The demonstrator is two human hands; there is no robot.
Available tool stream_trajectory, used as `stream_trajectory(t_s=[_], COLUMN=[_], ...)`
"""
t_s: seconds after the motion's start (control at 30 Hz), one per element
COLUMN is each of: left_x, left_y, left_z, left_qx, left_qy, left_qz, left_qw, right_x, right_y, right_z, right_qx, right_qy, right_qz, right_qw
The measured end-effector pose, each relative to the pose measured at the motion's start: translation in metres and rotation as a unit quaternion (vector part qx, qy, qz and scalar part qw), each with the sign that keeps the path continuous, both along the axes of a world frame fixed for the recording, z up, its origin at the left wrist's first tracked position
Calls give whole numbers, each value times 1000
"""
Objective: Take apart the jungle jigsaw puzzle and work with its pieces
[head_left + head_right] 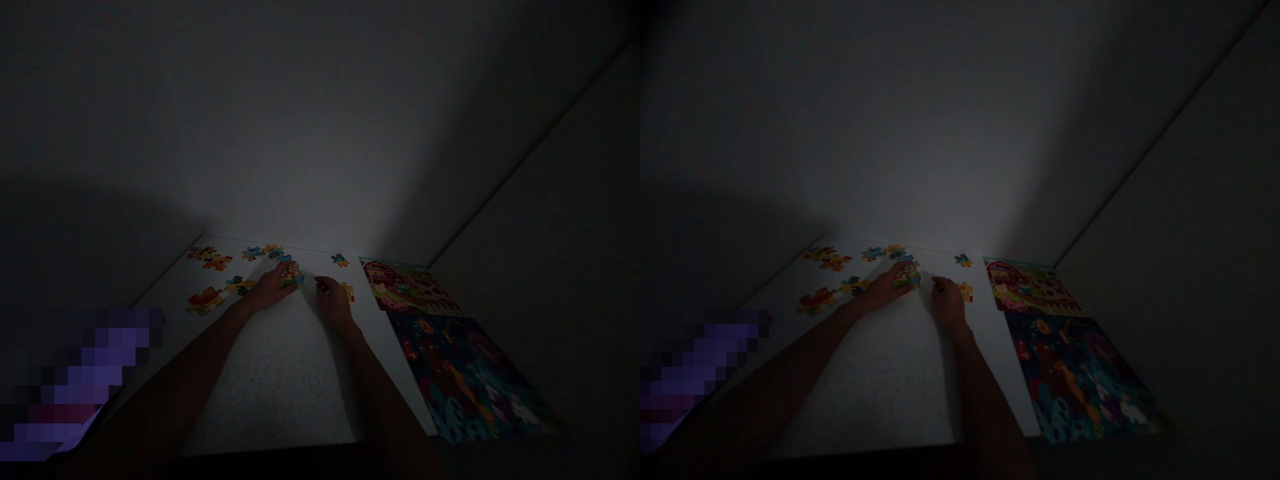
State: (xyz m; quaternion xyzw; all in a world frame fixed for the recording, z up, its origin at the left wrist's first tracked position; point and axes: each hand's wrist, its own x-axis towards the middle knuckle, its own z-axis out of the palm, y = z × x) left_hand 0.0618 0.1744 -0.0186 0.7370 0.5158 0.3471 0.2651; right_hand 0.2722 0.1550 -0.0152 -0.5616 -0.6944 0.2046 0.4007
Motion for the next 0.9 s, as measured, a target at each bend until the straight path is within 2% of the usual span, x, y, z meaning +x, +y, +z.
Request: stream_trajectory(t_s=[0.07, 0.13, 0.23, 0.3, 0.43, 0.6, 0.77, 0.83, 0.9], left_x=[-1, -2, -3, -2, -1, 0, -2, -3, -3], left_y=[0, 1, 0, 0, 0, 2, 3, 4, 3], left_z=[-1, -2, -1, 0, 0, -2, -5, -7, -7], left_qx=[7, 11, 13, 9, -2, 2, 1, 0, -5], left_qy=[-4, -1, 4, 0, 1, 8, 11, 11, 12], left_qz=[-7, -7, -8, -6, 20, 41, 18, 12, 11], left_qw=[1000, 1000, 1000, 1000, 1000, 999, 1000, 1000, 1000], right_x=[17, 34, 48, 48, 34, 8, -2, 7, 22], right_y=[5, 8, 8, 7, 12, 34, 69, 84, 96], right_z=[4, 5, 1, -3, -7, -10, -10, -7, -6], right_qx=[10, -10, -64, -84, -78, -67, 2, 14, -5], right_qy=[-39, -87, -156, -197, -258, -284, -248, -224, -211], right_qz=[-92, -172, -226, -219, -171, -102, 38, -1, -105], right_qw=[995, 981, 959, 952, 948, 951, 968, 974, 972])
